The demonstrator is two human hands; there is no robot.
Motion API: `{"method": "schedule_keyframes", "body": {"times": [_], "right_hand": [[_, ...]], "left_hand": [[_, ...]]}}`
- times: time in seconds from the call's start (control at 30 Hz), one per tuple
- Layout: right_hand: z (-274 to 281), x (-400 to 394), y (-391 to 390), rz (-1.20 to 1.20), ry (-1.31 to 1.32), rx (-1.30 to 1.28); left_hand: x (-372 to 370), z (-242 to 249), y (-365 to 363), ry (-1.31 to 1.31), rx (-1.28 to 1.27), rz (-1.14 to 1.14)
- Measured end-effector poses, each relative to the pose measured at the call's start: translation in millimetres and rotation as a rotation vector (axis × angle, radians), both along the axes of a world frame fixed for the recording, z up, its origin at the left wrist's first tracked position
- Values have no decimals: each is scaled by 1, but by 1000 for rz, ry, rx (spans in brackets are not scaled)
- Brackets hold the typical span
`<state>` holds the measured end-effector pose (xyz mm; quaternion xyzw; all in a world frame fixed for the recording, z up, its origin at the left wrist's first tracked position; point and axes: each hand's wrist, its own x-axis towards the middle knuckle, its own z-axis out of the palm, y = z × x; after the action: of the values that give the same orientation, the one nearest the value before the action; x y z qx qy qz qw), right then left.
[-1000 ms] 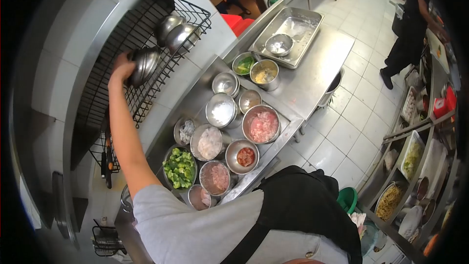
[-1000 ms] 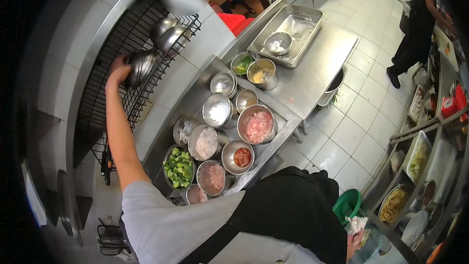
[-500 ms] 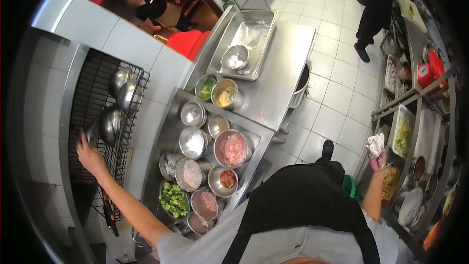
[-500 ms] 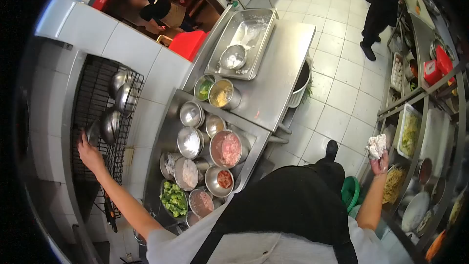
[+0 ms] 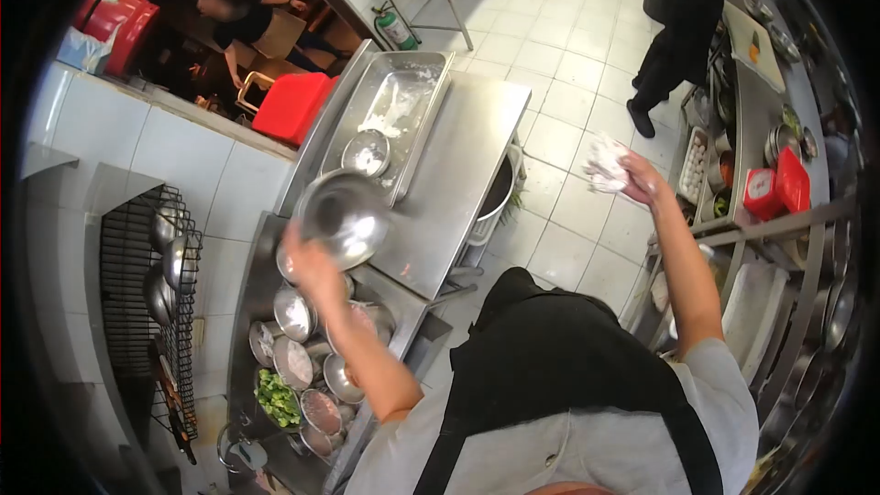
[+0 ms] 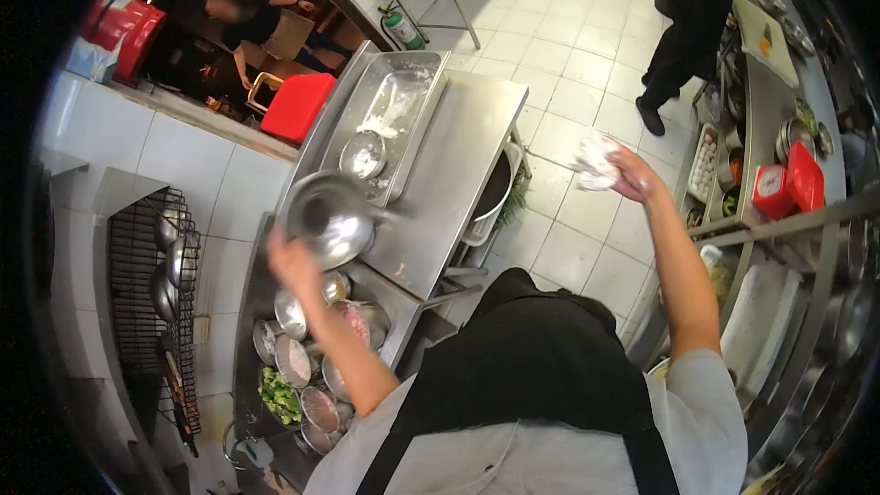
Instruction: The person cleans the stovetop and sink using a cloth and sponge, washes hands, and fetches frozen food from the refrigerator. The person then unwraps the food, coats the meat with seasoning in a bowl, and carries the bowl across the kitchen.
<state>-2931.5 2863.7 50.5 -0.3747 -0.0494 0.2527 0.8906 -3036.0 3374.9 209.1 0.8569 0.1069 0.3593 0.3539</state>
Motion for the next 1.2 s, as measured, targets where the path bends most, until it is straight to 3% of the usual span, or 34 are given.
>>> {"method": "schedule_keyframes", "body": {"times": [0.03,0.07,0.1,0.13,0.2,0.27,0.33,0.37,0.43,0.53,0.6,0.63,0.73,0.8,0.83,0.9,0.93,1.03,1.2], "right_hand": [[11,26,12,93,-46,40],[20,51,23,185,-92,80],[27,74,37,177,-104,-8],[32,95,52,167,-114,-93],[45,132,76,242,-233,-467],[51,161,98,296,-642,-679],[56,182,109,271,-970,-1032],[61,191,111,362,-926,-1195],[50,214,102,479,-889,-1413],[52,250,51,190,-901,-1311],[64,274,6,56,-634,-1217],[59,283,-18,16,-514,-1190],[17,308,-103,-206,-304,-1055],[4,318,-142,-303,-79,-991],[-7,329,-161,-286,-89,-986],[-27,349,-193,-343,236,-718],[-36,366,-203,-332,237,-716],[-55,434,-234,-359,242,-600],[-50,576,-243,-267,185,-664]], "left_hand": [[30,-42,-5,238,38,3],[66,-106,-3,163,289,-82],[81,-99,-53,300,-206,-236],[101,-107,-80,528,-286,-198],[138,-134,-115,694,-332,-301],[181,-195,-136,587,-671,-412],[220,-200,-167,645,-781,-468],[238,-207,-181,550,-866,-520],[277,-212,-200,600,-837,-531],[344,-226,-230,607,-776,-563],[377,-232,-240,762,-957,-586],[390,-206,-251,776,-1011,-579],[451,-232,-270,753,-1116,-593],[489,-233,-287,713,-1133,-580],[505,-234,-291,678,-1154,-568],[540,-250,-294,677,-1098,-526],[556,-253,-300,675,-1036,-517],[590,-247,-315,659,-1163,-422],[648,-232,-335,582,-1239,-362]]}}
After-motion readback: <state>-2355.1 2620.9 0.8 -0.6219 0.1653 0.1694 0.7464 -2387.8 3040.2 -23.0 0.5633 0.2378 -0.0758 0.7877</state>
